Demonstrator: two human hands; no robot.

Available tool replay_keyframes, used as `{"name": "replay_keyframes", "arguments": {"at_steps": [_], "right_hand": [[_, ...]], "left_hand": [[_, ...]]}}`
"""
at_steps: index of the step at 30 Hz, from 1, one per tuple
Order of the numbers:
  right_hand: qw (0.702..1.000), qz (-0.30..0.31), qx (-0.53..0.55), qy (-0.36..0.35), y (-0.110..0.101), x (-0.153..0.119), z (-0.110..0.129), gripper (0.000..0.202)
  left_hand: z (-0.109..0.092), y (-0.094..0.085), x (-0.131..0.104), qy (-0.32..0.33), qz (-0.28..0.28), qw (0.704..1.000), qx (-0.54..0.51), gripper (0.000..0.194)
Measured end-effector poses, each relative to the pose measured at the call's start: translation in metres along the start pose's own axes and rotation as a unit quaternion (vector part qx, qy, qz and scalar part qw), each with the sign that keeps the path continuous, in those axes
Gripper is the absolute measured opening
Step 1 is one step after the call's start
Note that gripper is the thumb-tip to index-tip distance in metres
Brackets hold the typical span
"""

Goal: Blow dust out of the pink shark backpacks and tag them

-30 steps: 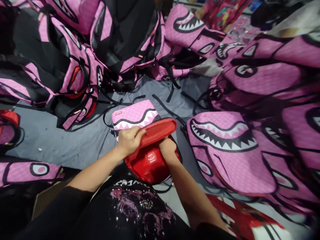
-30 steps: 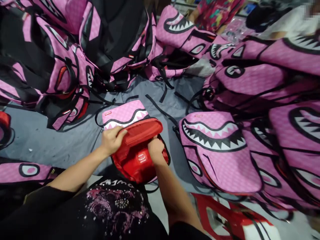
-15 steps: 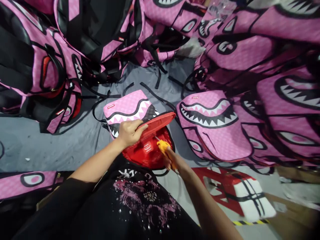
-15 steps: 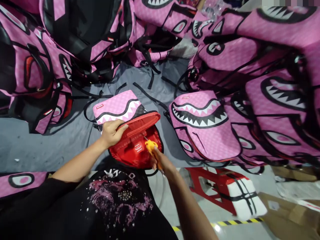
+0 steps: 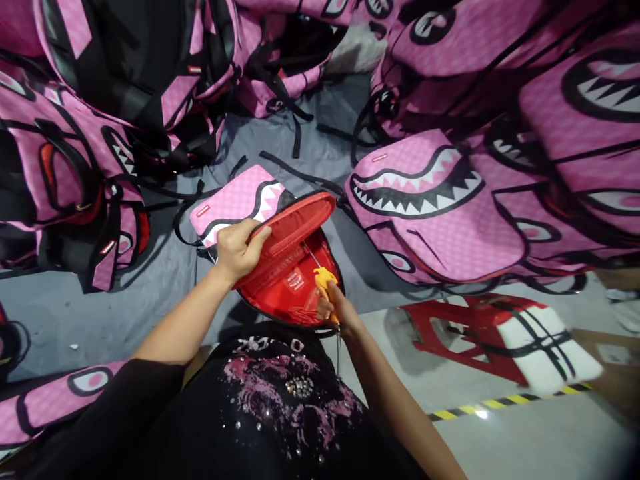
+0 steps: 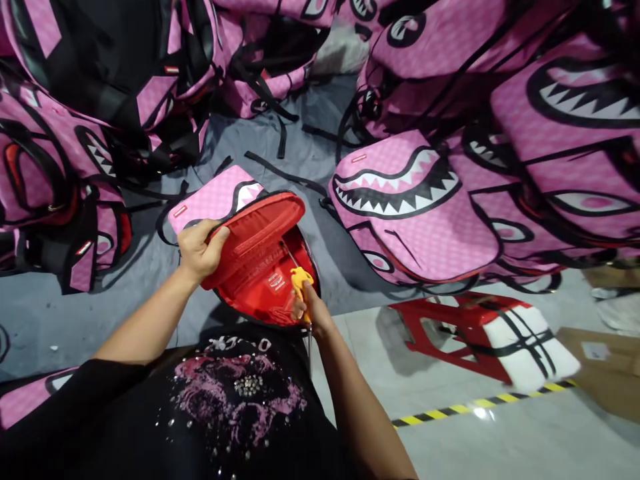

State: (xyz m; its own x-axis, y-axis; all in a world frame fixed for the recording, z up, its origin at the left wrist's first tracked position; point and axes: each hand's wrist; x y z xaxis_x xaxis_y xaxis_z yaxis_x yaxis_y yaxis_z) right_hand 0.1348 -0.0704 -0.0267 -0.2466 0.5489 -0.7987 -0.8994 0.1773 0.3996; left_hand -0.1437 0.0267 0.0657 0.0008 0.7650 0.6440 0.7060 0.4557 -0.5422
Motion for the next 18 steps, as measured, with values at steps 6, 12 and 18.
{"name": "replay_keyframes", "arguments": {"at_steps": [6, 12, 18], "right_hand": [[0.997, -0.078, 0.022, -0.019, 0.017, 0.025, -0.009, 0.055], [0.999, 0.012, 0.033, 0.017, 0.053, 0.073, -0.002, 0.05], [0.991, 0.114, -0.035, 0.062, 0.037, 0.056, -0.014, 0.051]], "left_hand": [[-0.001, 0.008, 0.001, 0.029, 0.004, 1.0, -0.011, 0.027], [-0.003, 0.019, 0.007, 0.093, 0.049, 0.994, -0.02, 0.035], [0.009, 0.013, 0.017, 0.133, 0.022, 0.991, 0.001, 0.036]]}}
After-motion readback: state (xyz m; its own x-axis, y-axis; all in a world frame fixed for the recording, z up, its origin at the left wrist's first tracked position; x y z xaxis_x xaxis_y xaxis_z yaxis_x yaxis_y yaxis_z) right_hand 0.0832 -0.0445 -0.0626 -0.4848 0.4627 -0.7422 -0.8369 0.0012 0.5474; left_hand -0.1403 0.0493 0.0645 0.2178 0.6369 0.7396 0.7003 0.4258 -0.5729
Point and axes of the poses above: each hand's wrist, its own x-axis towards the middle knuckle, its own y-axis out of the palm, z = x × y, and after that the axes turned 5 degrees about x, right-handed
